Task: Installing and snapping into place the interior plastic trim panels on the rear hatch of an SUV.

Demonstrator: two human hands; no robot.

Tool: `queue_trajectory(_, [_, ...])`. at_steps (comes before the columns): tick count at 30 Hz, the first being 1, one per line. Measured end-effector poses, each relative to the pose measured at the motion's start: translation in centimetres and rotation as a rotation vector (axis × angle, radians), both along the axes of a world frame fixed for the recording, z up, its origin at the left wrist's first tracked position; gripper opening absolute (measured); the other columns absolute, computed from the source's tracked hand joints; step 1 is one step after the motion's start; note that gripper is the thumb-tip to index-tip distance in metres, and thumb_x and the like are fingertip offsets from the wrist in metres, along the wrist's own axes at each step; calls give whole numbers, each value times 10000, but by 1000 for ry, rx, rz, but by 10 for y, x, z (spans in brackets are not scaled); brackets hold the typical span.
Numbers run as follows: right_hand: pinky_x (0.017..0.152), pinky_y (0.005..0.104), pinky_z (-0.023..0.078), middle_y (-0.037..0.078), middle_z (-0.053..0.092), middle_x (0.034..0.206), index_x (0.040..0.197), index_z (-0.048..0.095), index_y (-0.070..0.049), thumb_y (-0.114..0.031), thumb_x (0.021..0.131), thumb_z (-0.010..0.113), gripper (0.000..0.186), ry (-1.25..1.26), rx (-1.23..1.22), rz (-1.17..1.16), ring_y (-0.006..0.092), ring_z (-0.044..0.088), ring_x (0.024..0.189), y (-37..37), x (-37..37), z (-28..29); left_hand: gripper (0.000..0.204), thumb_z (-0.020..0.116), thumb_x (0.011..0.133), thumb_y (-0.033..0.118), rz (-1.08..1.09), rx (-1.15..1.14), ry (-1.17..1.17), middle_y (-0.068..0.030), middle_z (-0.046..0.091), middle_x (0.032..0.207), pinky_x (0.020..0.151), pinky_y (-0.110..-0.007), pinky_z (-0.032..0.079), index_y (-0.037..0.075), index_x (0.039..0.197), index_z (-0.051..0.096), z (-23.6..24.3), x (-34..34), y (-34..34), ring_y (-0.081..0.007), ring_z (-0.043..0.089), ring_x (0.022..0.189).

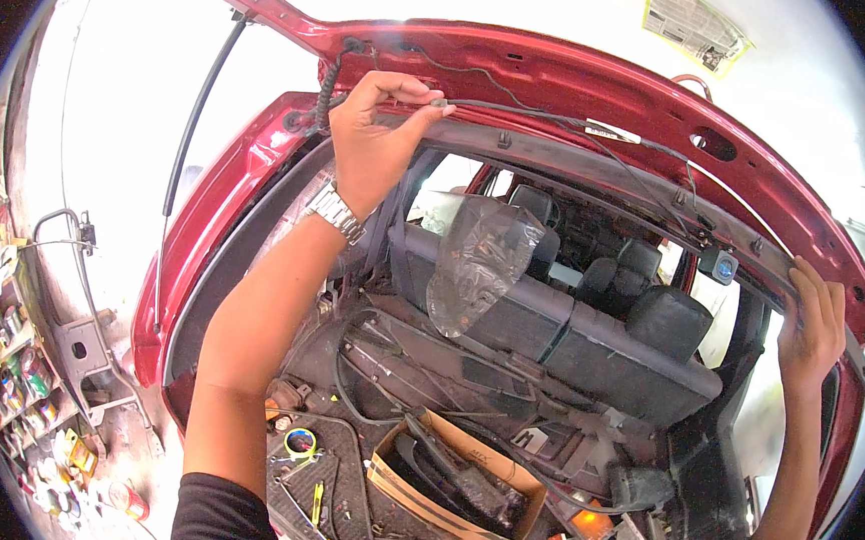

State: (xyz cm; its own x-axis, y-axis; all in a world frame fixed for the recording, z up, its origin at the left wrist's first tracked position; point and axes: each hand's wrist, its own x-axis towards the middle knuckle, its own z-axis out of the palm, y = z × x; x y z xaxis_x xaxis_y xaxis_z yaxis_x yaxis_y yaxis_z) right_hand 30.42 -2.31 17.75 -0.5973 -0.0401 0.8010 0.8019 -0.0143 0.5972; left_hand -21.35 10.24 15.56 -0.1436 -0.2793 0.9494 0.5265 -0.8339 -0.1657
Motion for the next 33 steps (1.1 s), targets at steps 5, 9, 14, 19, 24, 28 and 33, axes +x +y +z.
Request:
queue_trajectory(5, [856,386,553,128,738,1207,1104,702,3,106,779,736,342,-1,-2,-2,294,674,970,3,8,0,279,844,803,-50,-46,-1,-18,-112,779,987,853,-316,616,8,1008,663,-2,2,-3,-182,772,959])
queue_trajectory(9, [866,388,550,127,737,1209,1105,702,3,103,786,735,336,1,-4,12,295,673,985,4,11,0,290,850,803,-36,-33,10,-7,-118,786,992,856,-317,613,8,1023,668,-4,0,-3,-186,776,964])
queue_trajectory(14, [870,387,550,130,737,1206,1113,699,3,104,794,729,335,6,-22,-23,294,674,990,3,11,0,312,869,799,17,156,100,7,-93,796,994,852,-312,596,36,1052,687,-6,-1,-9,-181,777,945])
queue_trajectory(19, [871,388,549,139,735,1200,1115,699,7,112,792,730,341,10,-26,-25,293,675,990,2,9,3,325,858,817,71,313,160,40,-47,806,1001,908,-340,512,76,1105,706,-4,-5,-14,-173,753,938])
queue_trajectory(24, [873,391,552,145,736,1193,1120,700,7,110,794,737,344,-13,-26,14,293,678,991,1,4,7,316,820,858,92,348,131,66,-31,812,1008,947,-338,440,98,1155,711,-3,-8,-15,-168,744,938])
queue_trajectory(28, [877,386,557,142,738,1188,1130,704,6,104,791,746,356,2,-29,-9,292,685,997,0,11,9,306,805,877,100,344,125,72,-29,813,1014,956,-337,432,100,1167,705,-2,-7,-14,-163,744,940])
queue_trajectory(33, [873,380,561,139,741,1180,1130,707,5,108,786,746,361,3,-18,1,290,690,999,-1,12,10,313,805,874,86,339,156,70,-32,814,1021,953,-336,459,92,1169,701,0,-4,-13,-169,747,939])
